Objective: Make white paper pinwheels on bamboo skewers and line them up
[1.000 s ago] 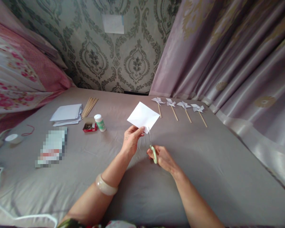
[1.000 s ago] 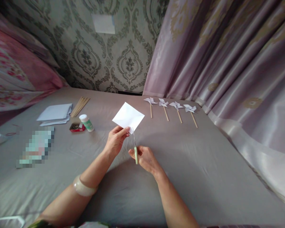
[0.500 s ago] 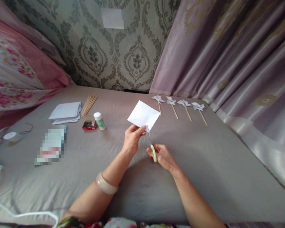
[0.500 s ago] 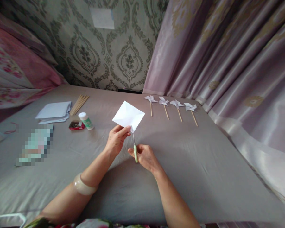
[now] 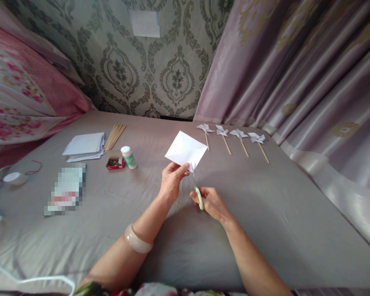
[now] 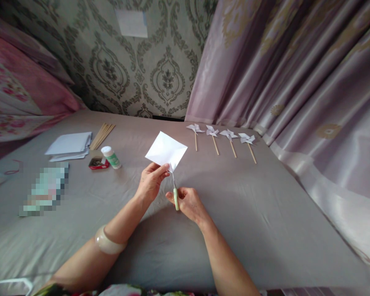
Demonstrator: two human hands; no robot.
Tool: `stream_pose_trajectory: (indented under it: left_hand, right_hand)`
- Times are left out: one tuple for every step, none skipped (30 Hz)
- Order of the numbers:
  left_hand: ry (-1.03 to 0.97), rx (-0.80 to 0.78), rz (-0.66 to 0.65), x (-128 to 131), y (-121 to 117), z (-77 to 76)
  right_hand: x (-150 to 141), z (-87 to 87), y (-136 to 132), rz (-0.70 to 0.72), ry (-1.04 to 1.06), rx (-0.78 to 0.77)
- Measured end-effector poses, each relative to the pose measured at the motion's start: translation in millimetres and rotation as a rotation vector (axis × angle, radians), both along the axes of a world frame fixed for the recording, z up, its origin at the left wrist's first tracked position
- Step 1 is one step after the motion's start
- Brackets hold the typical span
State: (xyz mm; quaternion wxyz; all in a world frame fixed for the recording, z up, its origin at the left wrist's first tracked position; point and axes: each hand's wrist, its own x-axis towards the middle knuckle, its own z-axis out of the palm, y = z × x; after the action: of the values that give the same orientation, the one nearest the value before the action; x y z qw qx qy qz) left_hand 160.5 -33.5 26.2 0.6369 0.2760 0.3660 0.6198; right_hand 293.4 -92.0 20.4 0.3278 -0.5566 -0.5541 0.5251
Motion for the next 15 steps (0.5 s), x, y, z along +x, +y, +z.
stream_pose_trajectory:
  left_hand:
    - [-0.002, 0.002, 0.001, 0.2, -0.2, -0.3]
    - [-0.003, 0.002, 0.002, 0.4, -0.3, -0.6]
    - [-0.004, 0.002, 0.005, 0.6, -0.4, -0.8]
    - [-0.004, 0.002, 0.008, 0.7, -0.5, -1.0]
    - [-0.005, 0.001, 0.010, 0.9, -0.6, -1.0]
    - [-0.006, 0.000, 0.013, 1.0, -0.7, -0.8]
    - [-0.007, -0.002, 0.015, 1.2, -0.8, -0.5]
    - [-0.008, -0.005, 0.018, 1.3, -0.9, 0.0]
    - [-0.009, -0.008, 0.020, 1.4, -1.0, 0.5]
    - [-0.010, -0.010, 0.022, 1.4, -1.1, 1.0]
    - [-0.010, -0.012, 0.024, 1.5, -1.2, 1.5]
    - [-0.010, -0.012, 0.026, 1.5, -1.3, 1.8]
    - [-0.010, -0.013, 0.029, 1.5, -1.4, 2.0]
    - [-0.010, -0.013, 0.031, 1.5, -1.5, 2.1]
    - [-0.008, -0.013, 0.034, 1.6, -1.6, 2.0]
  right_hand:
    - [-0.2, -0.1, 0.2, 0.001, -0.004, 0.003]
    - [-0.4, -0.2, 0.4, 0.003, -0.010, 0.006]
    - [-0.5, -0.4, 0.6, 0.007, -0.016, 0.008]
    - [-0.6, -0.6, 0.9, 0.011, -0.022, 0.010]
    - [-0.6, -0.8, 1.1, 0.016, -0.026, 0.011]
    - [-0.5, -1.0, 1.2, 0.020, -0.027, 0.012]
    - [-0.4, -1.2, 1.3, 0.022, -0.028, 0.015]
    - [-0.2, -1.3, 1.3, 0.024, -0.029, 0.018]
    - [-0.1, -1.3, 1.3, 0.025, -0.031, 0.022]
    - [0.0, -1.2, 1.3, 0.026, -0.033, 0.023]
    - [0.1, -1.1, 1.3, 0.026, -0.031, 0.022]
    - [0.1, -1.1, 1.3, 0.027, -0.028, 0.017]
    - [0.0, -1.1, 1.3, 0.027, -0.023, 0.011]
    - [-0.1, -1.2, 1.3, 0.028, -0.016, 0.005]
    - [-0.2, -1.5, 1.3, 0.027, -0.010, 0.000]
